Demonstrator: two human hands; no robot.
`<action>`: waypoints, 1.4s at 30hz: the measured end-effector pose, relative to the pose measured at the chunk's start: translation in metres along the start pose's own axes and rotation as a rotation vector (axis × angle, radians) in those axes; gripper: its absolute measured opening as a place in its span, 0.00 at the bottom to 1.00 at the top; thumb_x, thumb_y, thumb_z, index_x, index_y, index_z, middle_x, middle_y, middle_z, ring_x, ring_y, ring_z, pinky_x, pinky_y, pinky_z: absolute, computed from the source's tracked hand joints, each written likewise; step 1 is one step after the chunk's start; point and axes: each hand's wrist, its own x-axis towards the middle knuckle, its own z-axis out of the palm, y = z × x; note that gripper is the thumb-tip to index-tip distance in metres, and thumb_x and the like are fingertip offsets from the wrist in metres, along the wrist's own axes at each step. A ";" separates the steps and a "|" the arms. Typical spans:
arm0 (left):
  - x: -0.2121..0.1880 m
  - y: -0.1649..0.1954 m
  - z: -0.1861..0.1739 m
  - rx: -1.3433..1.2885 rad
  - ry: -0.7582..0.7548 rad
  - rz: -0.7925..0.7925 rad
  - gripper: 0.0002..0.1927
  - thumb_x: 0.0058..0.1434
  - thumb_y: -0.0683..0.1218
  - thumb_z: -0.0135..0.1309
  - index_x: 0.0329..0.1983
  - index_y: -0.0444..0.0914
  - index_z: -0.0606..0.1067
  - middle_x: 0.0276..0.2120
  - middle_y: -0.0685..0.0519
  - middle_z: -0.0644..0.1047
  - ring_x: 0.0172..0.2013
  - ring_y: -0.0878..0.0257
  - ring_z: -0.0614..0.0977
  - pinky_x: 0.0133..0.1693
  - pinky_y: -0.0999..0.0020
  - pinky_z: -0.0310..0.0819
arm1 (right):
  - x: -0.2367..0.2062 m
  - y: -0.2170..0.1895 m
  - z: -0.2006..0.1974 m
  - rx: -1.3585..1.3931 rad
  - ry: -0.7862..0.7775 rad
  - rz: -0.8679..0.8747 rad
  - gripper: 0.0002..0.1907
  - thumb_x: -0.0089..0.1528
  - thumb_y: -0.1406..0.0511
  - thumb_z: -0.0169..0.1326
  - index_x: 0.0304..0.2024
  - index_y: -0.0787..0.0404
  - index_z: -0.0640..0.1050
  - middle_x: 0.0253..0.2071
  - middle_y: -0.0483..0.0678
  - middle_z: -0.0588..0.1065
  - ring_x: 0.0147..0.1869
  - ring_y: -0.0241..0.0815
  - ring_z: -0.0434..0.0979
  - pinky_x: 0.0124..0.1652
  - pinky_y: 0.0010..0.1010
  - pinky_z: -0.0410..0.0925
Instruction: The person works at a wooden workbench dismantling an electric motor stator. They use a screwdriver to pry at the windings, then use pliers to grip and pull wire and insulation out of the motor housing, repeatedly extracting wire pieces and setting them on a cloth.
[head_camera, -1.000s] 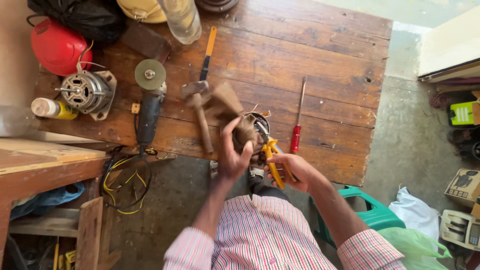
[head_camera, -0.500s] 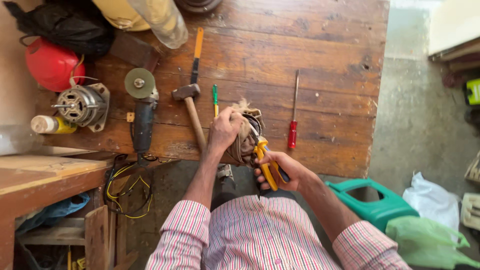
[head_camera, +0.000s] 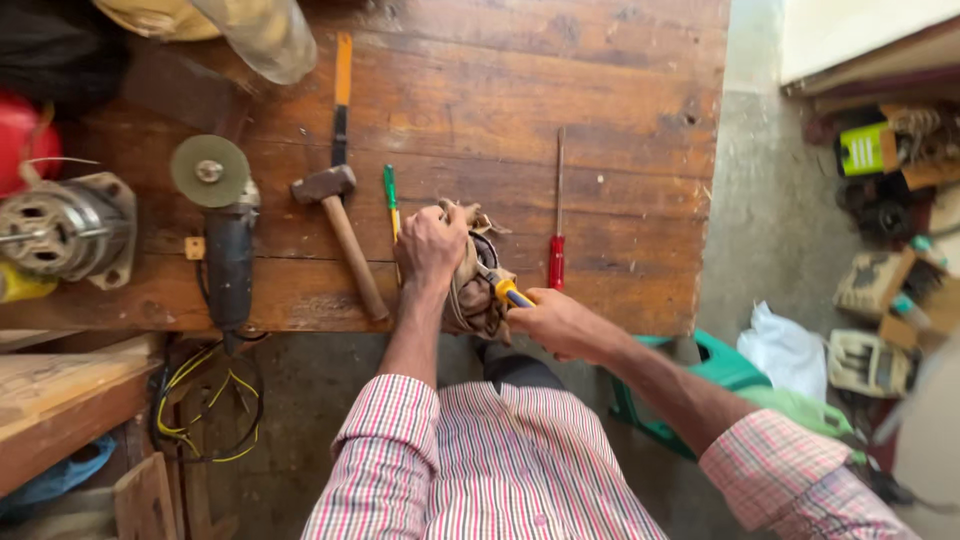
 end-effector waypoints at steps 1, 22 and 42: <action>0.004 -0.003 0.004 -0.013 0.008 -0.015 0.20 0.61 0.56 0.52 0.28 0.37 0.82 0.30 0.36 0.81 0.33 0.37 0.83 0.37 0.44 0.77 | 0.002 0.001 0.007 -0.084 0.073 -0.015 0.18 0.58 0.54 0.55 0.42 0.59 0.75 0.29 0.54 0.76 0.29 0.50 0.79 0.29 0.43 0.73; -0.030 -0.065 -0.024 -0.125 -0.163 0.312 0.22 0.67 0.57 0.45 0.34 0.37 0.82 0.38 0.38 0.82 0.43 0.38 0.81 0.46 0.44 0.73 | -0.009 0.042 0.108 -0.155 0.281 -0.020 0.25 0.53 0.51 0.60 0.44 0.62 0.80 0.37 0.59 0.82 0.41 0.54 0.83 0.43 0.44 0.74; 0.012 -0.015 0.028 -0.070 -0.051 0.175 0.22 0.67 0.54 0.47 0.29 0.33 0.81 0.32 0.36 0.80 0.36 0.38 0.81 0.41 0.46 0.74 | 0.045 0.068 0.102 -0.073 0.863 -0.430 0.23 0.53 0.57 0.61 0.46 0.61 0.74 0.35 0.60 0.77 0.40 0.64 0.78 0.38 0.50 0.71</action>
